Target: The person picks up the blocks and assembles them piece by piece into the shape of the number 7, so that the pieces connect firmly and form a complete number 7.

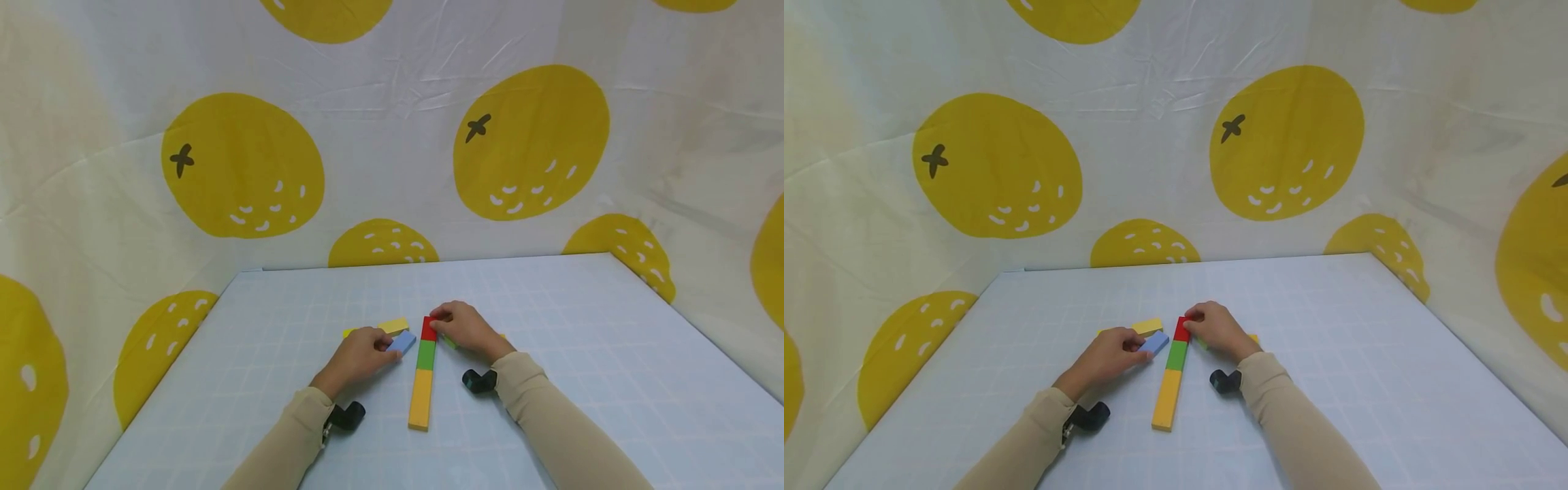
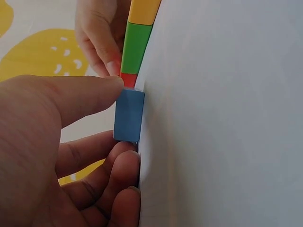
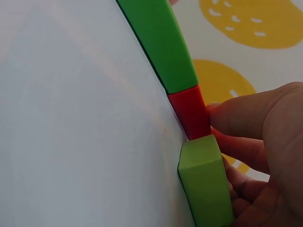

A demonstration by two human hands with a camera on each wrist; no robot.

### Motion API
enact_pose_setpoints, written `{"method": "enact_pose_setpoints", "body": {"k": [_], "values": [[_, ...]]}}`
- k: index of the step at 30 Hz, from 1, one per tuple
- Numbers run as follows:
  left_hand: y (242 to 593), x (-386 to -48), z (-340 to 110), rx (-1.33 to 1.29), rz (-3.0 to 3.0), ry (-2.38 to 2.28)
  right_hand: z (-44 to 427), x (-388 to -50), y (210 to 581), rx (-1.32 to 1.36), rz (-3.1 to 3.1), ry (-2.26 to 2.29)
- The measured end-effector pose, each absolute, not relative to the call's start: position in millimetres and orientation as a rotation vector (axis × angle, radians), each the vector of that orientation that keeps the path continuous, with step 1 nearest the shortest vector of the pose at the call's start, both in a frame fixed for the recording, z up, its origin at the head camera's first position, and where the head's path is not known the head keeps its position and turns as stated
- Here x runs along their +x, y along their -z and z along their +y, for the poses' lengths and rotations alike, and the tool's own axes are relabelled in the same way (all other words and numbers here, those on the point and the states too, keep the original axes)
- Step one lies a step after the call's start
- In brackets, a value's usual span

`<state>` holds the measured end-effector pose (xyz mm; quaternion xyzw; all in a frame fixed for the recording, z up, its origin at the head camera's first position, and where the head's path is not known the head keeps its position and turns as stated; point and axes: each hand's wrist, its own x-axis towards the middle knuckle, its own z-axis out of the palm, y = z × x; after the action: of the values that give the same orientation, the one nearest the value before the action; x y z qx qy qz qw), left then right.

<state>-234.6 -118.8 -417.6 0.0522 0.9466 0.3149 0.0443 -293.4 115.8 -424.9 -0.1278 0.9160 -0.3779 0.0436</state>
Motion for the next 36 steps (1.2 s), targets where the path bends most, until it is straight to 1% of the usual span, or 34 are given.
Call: {"method": "enact_pose_setpoints", "body": {"k": [8,36], "values": [[418.2,-235.3,-118.5,0.145,2.894,-0.948,116.3,-292.7,424.5,-0.399,2.802,1.153],[416.5,-235.2,-119.9,0.257,2.953,-0.856,122.0,-293.2,423.5,-0.36,2.799,1.22]]}}
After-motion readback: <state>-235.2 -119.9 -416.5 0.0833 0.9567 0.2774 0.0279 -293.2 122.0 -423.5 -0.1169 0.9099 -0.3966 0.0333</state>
